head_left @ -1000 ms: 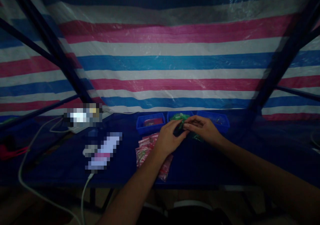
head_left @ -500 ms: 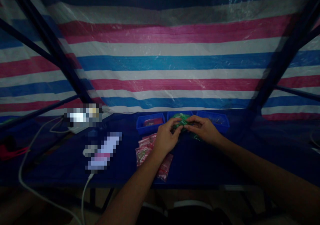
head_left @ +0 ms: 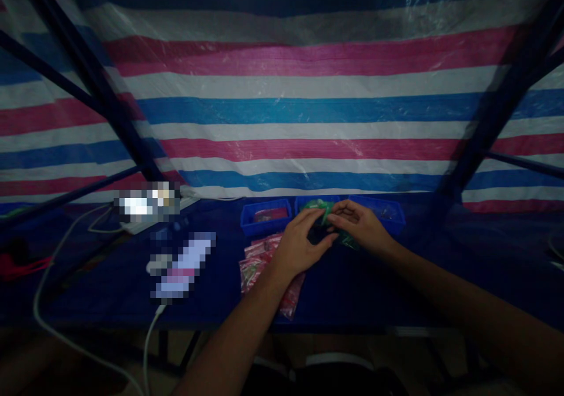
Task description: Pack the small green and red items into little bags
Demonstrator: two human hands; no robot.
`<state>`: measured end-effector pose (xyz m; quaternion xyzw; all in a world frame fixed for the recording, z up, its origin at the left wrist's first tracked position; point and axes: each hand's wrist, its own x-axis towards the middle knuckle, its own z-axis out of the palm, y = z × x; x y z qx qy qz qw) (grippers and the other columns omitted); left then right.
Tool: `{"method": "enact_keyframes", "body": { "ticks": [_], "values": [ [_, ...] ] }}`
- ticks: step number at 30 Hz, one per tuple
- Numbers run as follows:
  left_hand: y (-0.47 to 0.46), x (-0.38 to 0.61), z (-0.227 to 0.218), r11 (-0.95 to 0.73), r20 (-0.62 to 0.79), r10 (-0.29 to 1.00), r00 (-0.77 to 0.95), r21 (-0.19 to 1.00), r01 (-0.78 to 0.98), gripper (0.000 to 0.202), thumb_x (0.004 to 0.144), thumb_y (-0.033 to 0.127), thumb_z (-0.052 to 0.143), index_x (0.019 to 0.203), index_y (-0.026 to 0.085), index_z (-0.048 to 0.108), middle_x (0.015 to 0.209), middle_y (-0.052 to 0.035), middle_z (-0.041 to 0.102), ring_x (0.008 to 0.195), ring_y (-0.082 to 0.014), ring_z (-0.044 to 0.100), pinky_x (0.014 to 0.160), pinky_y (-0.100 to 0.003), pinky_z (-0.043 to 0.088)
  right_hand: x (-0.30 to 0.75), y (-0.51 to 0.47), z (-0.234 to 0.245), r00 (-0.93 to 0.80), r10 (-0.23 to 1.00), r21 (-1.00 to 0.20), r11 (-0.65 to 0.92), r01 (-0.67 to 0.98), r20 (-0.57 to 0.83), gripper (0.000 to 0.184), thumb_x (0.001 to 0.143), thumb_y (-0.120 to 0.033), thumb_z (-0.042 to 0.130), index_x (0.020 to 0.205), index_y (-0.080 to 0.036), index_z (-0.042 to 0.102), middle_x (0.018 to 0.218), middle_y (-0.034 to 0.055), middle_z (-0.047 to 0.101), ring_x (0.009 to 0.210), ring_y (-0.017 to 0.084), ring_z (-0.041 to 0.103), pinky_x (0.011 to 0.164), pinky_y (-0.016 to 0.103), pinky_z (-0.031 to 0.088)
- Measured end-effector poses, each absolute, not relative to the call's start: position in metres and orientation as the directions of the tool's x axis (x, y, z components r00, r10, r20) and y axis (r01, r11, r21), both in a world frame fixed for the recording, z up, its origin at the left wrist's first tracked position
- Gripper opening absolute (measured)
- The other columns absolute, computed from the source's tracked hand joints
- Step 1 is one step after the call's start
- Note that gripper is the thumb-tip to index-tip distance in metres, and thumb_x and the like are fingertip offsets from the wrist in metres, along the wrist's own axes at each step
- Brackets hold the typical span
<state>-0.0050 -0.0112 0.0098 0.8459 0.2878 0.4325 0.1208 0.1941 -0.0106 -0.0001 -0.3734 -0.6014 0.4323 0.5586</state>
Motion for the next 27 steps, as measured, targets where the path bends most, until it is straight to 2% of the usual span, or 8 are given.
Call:
{"method": "enact_keyframes", "body": {
  "ticks": [3, 8, 10, 14, 18, 22, 27],
  "values": [
    [-0.007, -0.006, 0.008, -0.766, 0.661, 0.636, 0.398, 0.480, 0.426, 0.030, 0.095, 0.024, 0.066, 0.125, 0.022, 0.067, 0.122, -0.0082, 0.072, 0.112, -0.0226, 0.068, 0.101, -0.041, 0.055, 0.193, -0.015, 0.005, -0.157, 0.921, -0.934, 0.356, -0.039, 0.358, 0.034, 0.082, -0.051, 0.079, 0.099, -0.022, 0.069, 0.099, 0.0058, 0.076, 0.088, 0.020, 0.073, 0.084, 0.036, 0.060],
    [-0.002, -0.010, 0.009, -0.715, 0.679, 0.680, 0.275, 0.530, 0.456, 0.019, 0.096, 0.021, 0.063, 0.112, 0.022, 0.072, 0.112, -0.0065, 0.074, 0.104, -0.0217, 0.070, 0.094, -0.038, 0.058, 0.196, -0.013, 0.004, -0.074, 0.920, -0.921, 0.387, 0.040, 0.384, 0.030, 0.084, -0.048, 0.077, 0.095, -0.022, 0.068, 0.087, 0.0032, 0.073, 0.070, 0.015, 0.067, 0.071, 0.031, 0.057],
    [-0.002, -0.011, 0.009, -0.694, 0.666, 0.703, 0.250, 0.566, 0.445, 0.018, 0.096, 0.024, 0.064, 0.111, 0.022, 0.073, 0.109, -0.0067, 0.075, 0.098, -0.0216, 0.072, 0.090, -0.038, 0.059, 0.197, -0.010, 0.000, -0.027, 0.922, -0.920, 0.387, 0.065, 0.386, 0.031, 0.082, -0.046, 0.080, 0.096, -0.022, 0.067, 0.087, 0.0026, 0.072, 0.071, 0.015, 0.067, 0.068, 0.030, 0.057],
    [-0.002, -0.009, 0.005, -0.675, 0.620, 0.737, 0.269, 0.647, 0.355, 0.023, 0.094, 0.025, 0.067, 0.117, 0.022, 0.071, 0.110, -0.0064, 0.076, 0.096, -0.0213, 0.074, 0.089, -0.037, 0.061, 0.197, -0.008, -0.005, -0.084, 0.919, -0.920, 0.389, 0.039, 0.385, 0.038, 0.078, -0.041, 0.084, 0.107, -0.022, 0.069, 0.105, 0.0058, 0.075, 0.092, 0.020, 0.072, 0.081, 0.033, 0.059],
    [-0.002, -0.006, 0.001, -0.659, 0.593, 0.752, 0.288, 0.695, 0.289, 0.030, 0.095, 0.023, 0.066, 0.125, 0.024, 0.065, 0.110, -0.0051, 0.076, 0.097, -0.0198, 0.074, 0.091, -0.036, 0.061, 0.195, -0.009, -0.006, -0.176, 0.920, -0.933, 0.359, 0.031, 0.349, 0.034, 0.079, -0.042, 0.083, 0.104, -0.021, 0.073, 0.100, 0.0049, 0.077, 0.080, 0.017, 0.072, 0.079, 0.033, 0.059],
    [-0.001, -0.006, 0.003, -0.688, 0.639, 0.724, 0.259, 0.649, 0.323, 0.033, 0.093, 0.022, 0.068, 0.126, 0.023, 0.064, 0.109, -0.0059, 0.073, 0.093, -0.0189, 0.072, 0.087, -0.036, 0.062, 0.194, -0.009, -0.006, -0.096, 0.940, -0.944, 0.329, 0.021, 0.326, 0.036, 0.074, -0.043, 0.086, 0.097, -0.020, 0.071, 0.087, 0.0031, 0.076, 0.072, 0.017, 0.070, 0.070, 0.030, 0.057],
    [-0.006, -0.007, 0.011, -0.765, 0.741, 0.629, 0.235, 0.538, 0.354, 0.026, 0.092, 0.024, 0.070, 0.118, 0.022, 0.069, 0.124, -0.0097, 0.065, 0.113, -0.0228, 0.066, 0.084, -0.034, 0.062, 0.196, -0.006, -0.007, 0.046, 0.935, -0.936, 0.351, 0.016, 0.352, 0.037, 0.073, -0.041, 0.087, 0.094, -0.021, 0.064, 0.076, -0.0012, 0.070, 0.065, 0.014, 0.067, 0.060, 0.025, 0.052]
  ]
}}
